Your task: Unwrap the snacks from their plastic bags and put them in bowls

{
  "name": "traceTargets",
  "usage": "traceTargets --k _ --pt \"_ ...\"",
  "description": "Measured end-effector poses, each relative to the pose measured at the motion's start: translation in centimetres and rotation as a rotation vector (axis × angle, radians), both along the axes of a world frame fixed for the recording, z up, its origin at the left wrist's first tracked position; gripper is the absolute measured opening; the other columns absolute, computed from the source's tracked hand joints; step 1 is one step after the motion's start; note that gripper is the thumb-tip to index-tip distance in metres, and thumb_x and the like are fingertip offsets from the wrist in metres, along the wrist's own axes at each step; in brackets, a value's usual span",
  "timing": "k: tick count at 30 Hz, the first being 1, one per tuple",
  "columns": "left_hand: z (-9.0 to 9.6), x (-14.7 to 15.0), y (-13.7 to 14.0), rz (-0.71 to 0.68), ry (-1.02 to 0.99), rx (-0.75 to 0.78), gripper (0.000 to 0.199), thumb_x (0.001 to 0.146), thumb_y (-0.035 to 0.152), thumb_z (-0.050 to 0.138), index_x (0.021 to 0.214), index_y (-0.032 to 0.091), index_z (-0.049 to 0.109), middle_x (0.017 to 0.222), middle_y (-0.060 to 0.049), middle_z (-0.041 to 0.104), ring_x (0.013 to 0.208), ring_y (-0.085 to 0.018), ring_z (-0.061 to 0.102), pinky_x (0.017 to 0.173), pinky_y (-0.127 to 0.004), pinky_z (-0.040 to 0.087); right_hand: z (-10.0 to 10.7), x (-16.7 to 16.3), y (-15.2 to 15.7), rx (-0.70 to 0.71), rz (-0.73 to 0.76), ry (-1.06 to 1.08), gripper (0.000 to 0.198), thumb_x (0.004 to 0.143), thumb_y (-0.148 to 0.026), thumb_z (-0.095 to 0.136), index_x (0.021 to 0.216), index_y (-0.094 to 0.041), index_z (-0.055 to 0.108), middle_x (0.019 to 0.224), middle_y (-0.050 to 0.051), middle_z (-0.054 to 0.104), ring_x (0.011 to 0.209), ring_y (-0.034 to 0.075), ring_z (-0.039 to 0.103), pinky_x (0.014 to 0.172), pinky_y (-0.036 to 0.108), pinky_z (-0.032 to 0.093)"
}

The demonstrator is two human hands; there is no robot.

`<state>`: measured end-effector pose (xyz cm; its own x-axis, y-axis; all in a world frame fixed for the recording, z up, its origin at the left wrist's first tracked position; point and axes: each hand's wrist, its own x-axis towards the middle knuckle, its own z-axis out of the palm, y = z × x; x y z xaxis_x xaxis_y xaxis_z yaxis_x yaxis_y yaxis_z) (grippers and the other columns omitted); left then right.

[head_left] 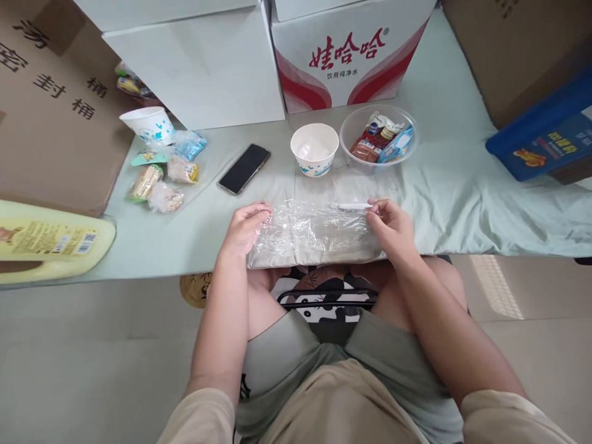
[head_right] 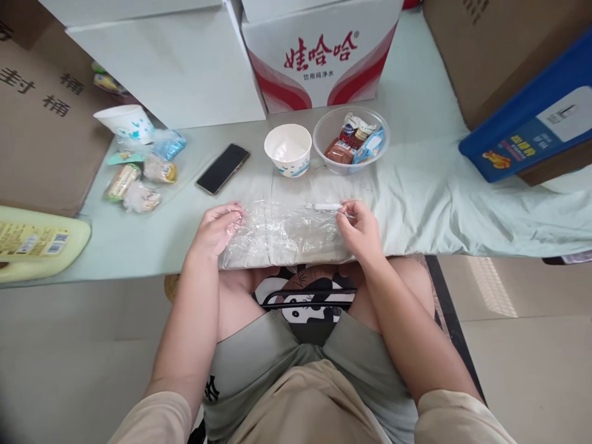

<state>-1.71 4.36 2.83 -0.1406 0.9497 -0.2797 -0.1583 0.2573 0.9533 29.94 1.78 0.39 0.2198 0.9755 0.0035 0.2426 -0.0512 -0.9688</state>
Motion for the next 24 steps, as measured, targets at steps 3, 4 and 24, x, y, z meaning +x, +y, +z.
traceTargets --k 3,4,24 --pt "-0.3 -0.5 -0.1 0.006 0.056 0.01 0.027 0.045 0.025 0.092 0.065 0.014 0.077 0.104 -0.009 0.068 0.083 -0.014 0.064 0.068 -0.023 0.051 0.2 0.1 0.1 -0.045 -0.071 -0.138 0.014 0.079 -0.035 0.063 0.082 -0.023 0.058 0.097 0.006 0.072 0.078 0.018 0.064 0.074 0.034 0.05" --pt "-0.5 -0.6 -0.2 0.002 0.065 0.011 0.027 0.045 0.024 0.092 0.065 0.014 0.077 0.104 -0.009 0.068 0.084 -0.014 0.064 0.07 -0.024 0.051 0.3 0.2 0.2 -0.063 -0.078 -0.176 0.013 0.079 -0.034 0.063 0.084 -0.023 0.058 0.092 0.005 0.072 0.071 0.017 0.062 0.071 0.034 0.049" --pt "-0.6 -0.4 -0.3 0.031 0.161 0.009 0.046 0.059 0.008 0.082 0.1 0.021 0.067 0.096 -0.005 0.072 0.077 -0.017 0.069 0.056 -0.022 0.046 -0.7 0.4 -2.3 0.143 0.345 -0.846 0.071 0.073 -0.008 0.054 0.141 -0.028 0.056 0.144 0.016 0.048 0.135 0.04 0.047 0.108 0.066 0.044"
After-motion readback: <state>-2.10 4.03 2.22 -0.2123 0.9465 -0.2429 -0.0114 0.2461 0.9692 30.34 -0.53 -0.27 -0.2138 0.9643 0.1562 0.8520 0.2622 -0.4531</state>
